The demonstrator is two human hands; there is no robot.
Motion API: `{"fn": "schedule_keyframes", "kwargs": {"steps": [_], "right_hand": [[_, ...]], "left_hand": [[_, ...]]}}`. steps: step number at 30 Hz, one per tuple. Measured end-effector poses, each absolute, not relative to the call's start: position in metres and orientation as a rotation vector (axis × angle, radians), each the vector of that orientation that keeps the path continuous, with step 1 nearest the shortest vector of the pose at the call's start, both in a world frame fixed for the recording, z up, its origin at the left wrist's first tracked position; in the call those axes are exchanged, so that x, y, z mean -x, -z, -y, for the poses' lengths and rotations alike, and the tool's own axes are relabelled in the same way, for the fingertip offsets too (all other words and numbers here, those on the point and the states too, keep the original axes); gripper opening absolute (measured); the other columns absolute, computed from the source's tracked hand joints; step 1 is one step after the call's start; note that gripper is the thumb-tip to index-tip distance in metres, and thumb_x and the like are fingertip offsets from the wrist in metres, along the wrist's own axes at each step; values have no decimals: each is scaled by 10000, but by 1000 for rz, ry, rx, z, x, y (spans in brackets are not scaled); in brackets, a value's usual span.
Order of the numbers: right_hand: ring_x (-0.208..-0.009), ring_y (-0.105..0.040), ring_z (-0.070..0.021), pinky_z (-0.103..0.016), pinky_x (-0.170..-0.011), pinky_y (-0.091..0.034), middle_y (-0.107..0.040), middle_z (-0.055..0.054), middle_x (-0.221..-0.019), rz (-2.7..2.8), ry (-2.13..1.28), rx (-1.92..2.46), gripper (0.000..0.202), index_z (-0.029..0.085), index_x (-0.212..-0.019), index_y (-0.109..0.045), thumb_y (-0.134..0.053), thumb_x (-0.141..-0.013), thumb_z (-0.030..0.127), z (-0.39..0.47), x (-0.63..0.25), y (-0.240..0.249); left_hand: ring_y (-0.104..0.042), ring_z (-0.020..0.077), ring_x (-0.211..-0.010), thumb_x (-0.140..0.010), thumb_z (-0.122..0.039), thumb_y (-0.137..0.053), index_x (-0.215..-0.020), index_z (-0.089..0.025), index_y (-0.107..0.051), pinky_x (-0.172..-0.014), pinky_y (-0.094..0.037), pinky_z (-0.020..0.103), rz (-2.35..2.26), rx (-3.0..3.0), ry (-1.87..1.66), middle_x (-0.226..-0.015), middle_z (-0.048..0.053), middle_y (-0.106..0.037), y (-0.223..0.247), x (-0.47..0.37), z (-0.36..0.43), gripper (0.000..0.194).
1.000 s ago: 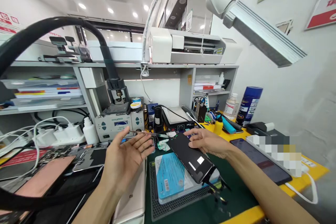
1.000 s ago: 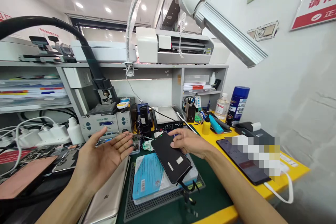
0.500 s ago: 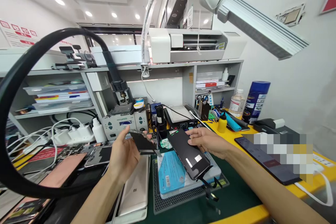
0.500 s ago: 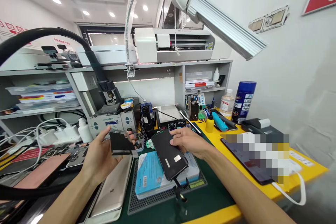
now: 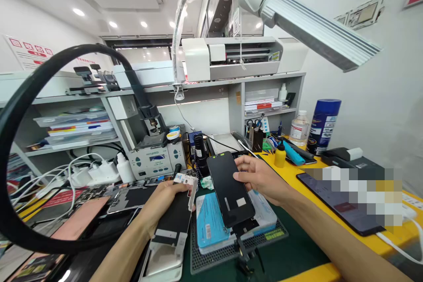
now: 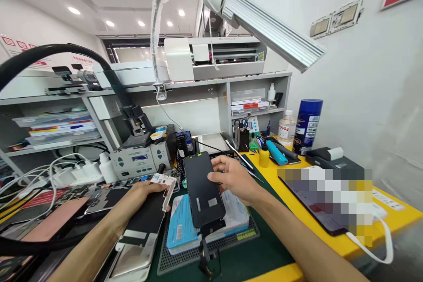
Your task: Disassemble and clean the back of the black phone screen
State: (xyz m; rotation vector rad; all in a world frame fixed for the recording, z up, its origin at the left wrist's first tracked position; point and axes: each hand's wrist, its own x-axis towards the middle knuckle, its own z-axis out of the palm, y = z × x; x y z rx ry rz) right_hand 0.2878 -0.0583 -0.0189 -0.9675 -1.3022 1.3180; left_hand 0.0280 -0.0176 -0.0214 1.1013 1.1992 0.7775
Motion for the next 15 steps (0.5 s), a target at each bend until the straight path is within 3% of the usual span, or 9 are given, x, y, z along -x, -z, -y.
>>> {"fn": "schedule_keyframes", "kwargs": {"steps": [5, 8, 11, 15], "right_hand": [[-625, -556, -92, -202, -492, -416, -627, 8, -869, 1342, -1260, 927, 292, 184, -971, -578, -783, -797, 299, 62, -286, 20], [-650, -573, -97, -206, -514, -430, -624, 5, -897, 1361, -1243, 900, 302, 188, -993, -567, -775, -813, 313, 63, -283, 20], [-664, -588, -105, -217, -536, -444, -620, 3, -908, 1371, -1222, 889, 317, 191, -991, -553, -767, -821, 353, 66, -279, 19], [-626, -547, -82, -215, -543, -430, -614, 4, -913, 1383, -1173, 895, 335, 189, -966, -541, -771, -819, 383, 73, -275, 14]], "left_hand": [[-644, 200, -561, -738, -367, -698, -758, -173, -650, -512, -457, 264, -1332, -1489, -703, -673, 35, -721, 18, -17, 14, 201], [-665, 241, -701, -753, -382, -666, -915, -176, -645, -617, -448, 297, -1433, -1728, -675, -739, 19, -709, 19, -13, 11, 263], [-622, 261, -691, -771, -382, -625, -1073, -165, -600, -622, -383, 322, -1568, -1936, -642, -668, -7, -624, 26, -11, 9, 373], [-623, 312, -748, -795, -359, -564, -1071, -173, -607, -660, -357, 369, -1710, -2123, -593, -723, 42, -635, 33, -9, 11, 336]]}}
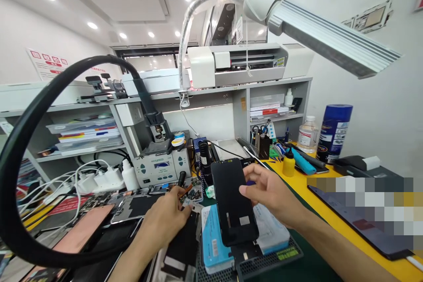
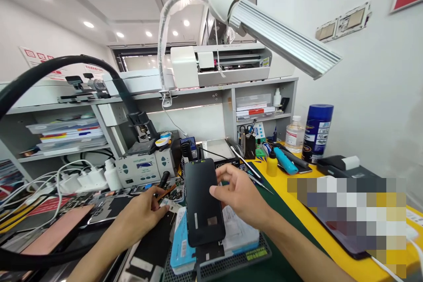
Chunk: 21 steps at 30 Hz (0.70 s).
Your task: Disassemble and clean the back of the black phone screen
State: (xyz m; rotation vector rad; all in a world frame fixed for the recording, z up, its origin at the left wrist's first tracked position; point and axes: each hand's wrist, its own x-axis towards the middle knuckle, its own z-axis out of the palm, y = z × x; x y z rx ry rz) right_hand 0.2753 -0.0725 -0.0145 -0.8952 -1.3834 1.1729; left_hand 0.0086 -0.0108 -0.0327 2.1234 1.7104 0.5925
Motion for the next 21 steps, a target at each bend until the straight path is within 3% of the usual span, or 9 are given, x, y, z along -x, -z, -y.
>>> {"fn": "schedule_keyframes", "kwargs": {"steps": [3, 5, 7, 9, 11, 14, 17, 21], "right_hand": [[-573, -484, -57, -212, -541, -400, -602, 16, -891, 1402, -1139, 926, 340, 188, -940, -525, -768, -819, 392, 78, -273, 11], [-553, -437, -50, -210, -529, -362, -589, 18, -879, 1421, -1115, 954, 333, 190, -926, -510, -751, -834, 401, 81, -272, 11], [-558, -416, -59, -216, -526, -329, -576, 22, -847, 1431, -1109, 965, 317, 197, -929, -496, -726, -857, 404, 83, -271, 12], [-571, -406, -78, -224, -535, -313, -534, 46, -752, 1436, -1138, 954, 300, 208, -928, -480, -703, -880, 403, 84, -270, 15], [-584, -390, -93, -229, -550, -307, -464, 77, -657, 1440, -1174, 935, 294, 217, -915, -466, -695, -890, 401, 86, -267, 17], [-555, -322, -86, -224, -532, -265, -406, 104, -593, 1455, -1205, 935, 307, 221, -893, -454, -688, -897, 419, 91, -263, 17], [-539, -277, -83, -219, -508, -225, -393, 112, -580, 1461, -1220, 984, 328, 224, -902, -442, -672, -903, 457, 95, -260, 17], [-576, -364, -96, -222, -532, -273, -508, 75, -638, 1459, -1253, 996, 349, 226, -919, -457, -679, -886, 494, 97, -259, 19]], "left_hand": [[-623, 394, -895, -804, -351, -547, -1001, -161, -640, -736, -365, 437, -1796, -2203, -639, -924, 148, -678, 27, -9, 18, 289], [-590, 394, -1028, -858, -376, -499, -1058, -153, -631, -811, -381, 454, -1776, -2232, -733, -1075, 175, -662, 17, -12, 26, 328], [-629, 281, -942, -910, -473, -460, -1129, -206, -625, -809, -439, 379, -1605, -2198, -798, -1014, 91, -695, 6, -18, 37, 382], [-641, 229, -864, -894, -528, -522, -1132, -203, -651, -791, -482, 339, -1180, -1848, -951, -1016, 78, -714, -1, -25, 47, 422], [-644, 215, -867, -846, -512, -630, -1072, -197, -686, -732, -505, 293, -1011, -1650, -1042, -944, 63, -721, -3, -33, 56, 392], [-600, 146, -657, -805, -462, -715, -914, -191, -708, -625, -499, 248, -1006, -1572, -1100, -725, 0, -664, 2, -42, 61, 292], [-600, 139, -559, -842, -452, -680, -797, -171, -686, -592, -499, 264, -985, -1577, -1080, -633, -6, -643, 9, -44, 60, 285], [-641, 171, -532, -873, -469, -637, -801, -158, -681, -574, -516, 299, -944, -1561, -1045, -613, 22, -673, 12, -41, 58, 323]]}}
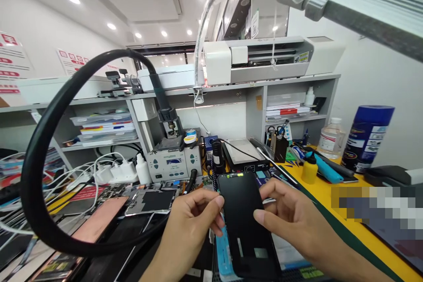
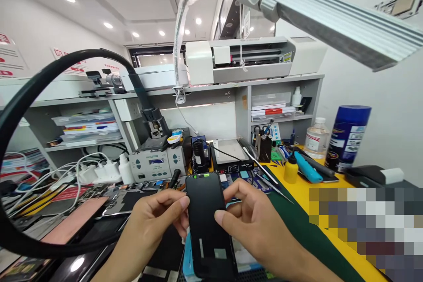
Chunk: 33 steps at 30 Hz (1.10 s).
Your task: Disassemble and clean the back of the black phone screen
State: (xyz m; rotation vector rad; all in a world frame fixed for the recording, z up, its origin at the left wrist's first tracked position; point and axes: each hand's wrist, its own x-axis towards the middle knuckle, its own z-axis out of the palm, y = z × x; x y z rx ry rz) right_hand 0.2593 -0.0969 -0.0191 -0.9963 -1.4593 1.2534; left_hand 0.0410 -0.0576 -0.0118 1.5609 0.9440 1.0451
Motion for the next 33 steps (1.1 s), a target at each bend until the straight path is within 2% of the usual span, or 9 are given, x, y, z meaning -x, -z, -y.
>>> {"fn": "schedule_keyframes", "kwargs": {"steps": [6, 10, 17, 21, 24, 29, 33], "right_hand": [[-662, -526, -118, -232, -605, -408, -640, 29, -774, 1435, -1260, 1016, 297, 231, -941, -543, -713, -867, 463, 98, -260, 21], [-665, -584, -134, -234, -610, -468, -677, 23, -752, 1443, -1240, 1029, 253, 235, -931, -591, -708, -872, 451, 100, -261, 20], [-630, -606, -151, -231, -573, -490, -674, 28, -674, 1428, -1209, 1012, 224, 246, -860, -605, -741, -847, 424, 96, -261, 25], [-590, -553, -114, -206, -548, -451, -649, 39, -661, 1422, -1281, 991, 234, 230, -840, -598, -773, -828, 385, 94, -261, 25], [-572, -541, -89, -189, -535, -431, -626, 40, -668, 1386, -1394, 969, 275, 205, -833, -572, -771, -831, 395, 95, -259, 22], [-528, -560, -81, -181, -482, -471, -585, 48, -670, 1259, -1590, 937, 389, 173, -804, -557, -864, -708, 393, 95, -256, 16], [-541, -626, -116, -208, -488, -535, -663, -2, -664, 1203, -1581, 909, 327, 147, -842, -630, -815, -760, 404, 94, -255, 12]], "left_hand": [[-620, 151, -487, -870, -444, -649, -845, -160, -672, -522, -509, 274, -908, -1506, -1106, -582, 5, -661, 13, -45, 59, 286], [-612, 143, -468, -861, -429, -664, -913, -167, -660, -501, -497, 251, -950, -1489, -1171, -552, -8, -661, 12, -49, 64, 267], [-621, 166, -517, -865, -414, -658, -852, -172, -653, -525, -538, 283, -1010, -1511, -1239, -574, 8, -650, 9, -51, 73, 243], [-594, 136, -525, -846, -397, -689, -865, -169, -654, -513, -522, 245, -926, -1454, -1277, -595, -6, -639, 6, -53, 75, 231], [-583, 110, -456, -847, -406, -691, -876, -168, -649, -467, -508, 220, -853, -1368, -1231, -579, -27, -630, 4, -52, 76, 244], [-600, 143, -347, -867, -445, -652, -887, -179, -606, -344, -462, 203, -812, -1268, -1059, -490, -33, -617, 4, -51, 74, 271], [-580, 126, -323, -840, -432, -681, -817, -189, -597, -306, -399, 175, -839, -1192, -996, -503, -48, -584, 6, -52, 75, 258]]}}
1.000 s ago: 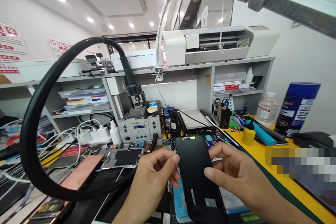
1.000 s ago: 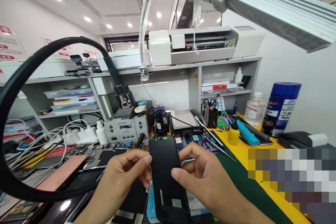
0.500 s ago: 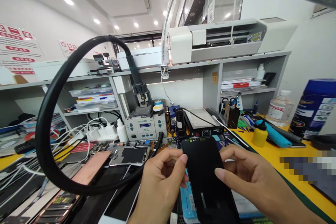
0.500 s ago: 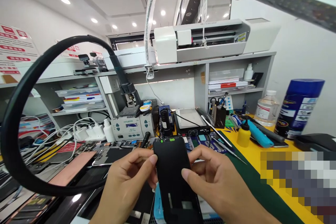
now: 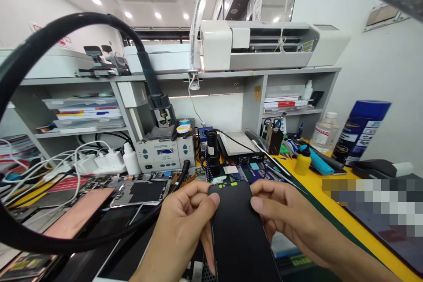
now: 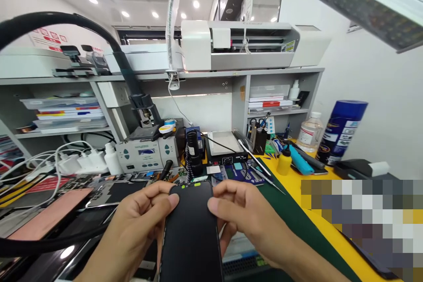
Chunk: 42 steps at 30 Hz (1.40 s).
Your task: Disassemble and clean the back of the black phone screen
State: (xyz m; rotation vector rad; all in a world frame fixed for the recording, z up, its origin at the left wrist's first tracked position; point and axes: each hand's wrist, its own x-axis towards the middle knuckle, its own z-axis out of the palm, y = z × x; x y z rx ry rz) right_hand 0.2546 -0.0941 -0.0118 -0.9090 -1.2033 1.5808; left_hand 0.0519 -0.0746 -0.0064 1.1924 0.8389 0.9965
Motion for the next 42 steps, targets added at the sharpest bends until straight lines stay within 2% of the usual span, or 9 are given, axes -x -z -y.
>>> {"fn": "schedule_keyframes", "kwargs": {"steps": [6, 14, 18, 20, 25, 32, 37, 42], "right_hand": [[-490, -646, -130, -214, -449, -554, -708, -32, -609, 1171, -1535, 938, 222, 133, -784, -690, -777, -799, 337, 89, -257, 12], [-454, -663, -144, -216, -399, -564, -707, -40, -584, 1137, -1644, 875, 226, 129, -770, -664, -764, -810, 329, 88, -258, 14], [-448, -661, -138, -211, -398, -565, -704, -36, -574, 1138, -1647, 882, 225, 133, -761, -644, -753, -821, 321, 88, -258, 14], [-447, -658, -136, -208, -397, -563, -708, -37, -574, 1138, -1634, 903, 220, 138, -769, -636, -752, -821, 317, 88, -257, 14], [-447, -663, -138, -202, -393, -559, -727, -51, -580, 1124, -1660, 914, 211, 143, -788, -615, -751, -810, 303, 88, -254, 14], [-458, -688, -160, -224, -406, -565, -755, -83, -619, 1113, -1815, 827, 188, 169, -778, -559, -700, -832, 281, 89, -257, 17], [-461, -656, -140, -226, -432, -551, -714, -32, -592, 1227, -1569, 874, 250, 147, -809, -625, -785, -795, 339, 89, -256, 18], [-534, -674, -150, -239, -459, -544, -704, -42, -684, 1294, -1443, 747, 288, 141, -916, -696, -732, -855, 420, 93, -256, 18]], "left_hand": [[-583, 137, -316, -816, -458, -688, -835, -204, -594, -296, -394, 166, -913, -1143, -887, -490, -21, -623, 6, -54, 79, 272], [-563, 131, -293, -822, -437, -678, -780, -209, -582, -282, -336, 143, -887, -1056, -845, -487, 17, -656, 5, -54, 78, 251], [-540, 130, -280, -832, -460, -672, -775, -209, -591, -279, -369, 171, -851, -1031, -813, -488, 9, -651, 4, -54, 77, 270], [-544, 123, -322, -809, -478, -702, -801, -200, -634, -316, -415, 197, -837, -1069, -822, -552, 11, -670, 4, -54, 78, 286], [-651, 154, -612, -745, -448, -781, -986, -179, -753, -503, -499, 184, -868, -1116, -859, -741, 59, -745, 7, -57, 81, 362], [-641, 155, -656, -734, -449, -793, -1021, -179, -773, -541, -524, 200, -835, -1003, -781, -793, 78, -745, 7, -56, 81, 395], [-617, 123, -619, -743, -418, -801, -970, -193, -781, -532, -482, 167, -811, -1100, -873, -736, 35, -726, 8, -55, 81, 320], [-625, 141, -621, -730, -410, -805, -932, -187, -772, -584, -502, 208, -803, -1081, -1033, -694, 23, -710, 0, -53, 82, 303]]}}
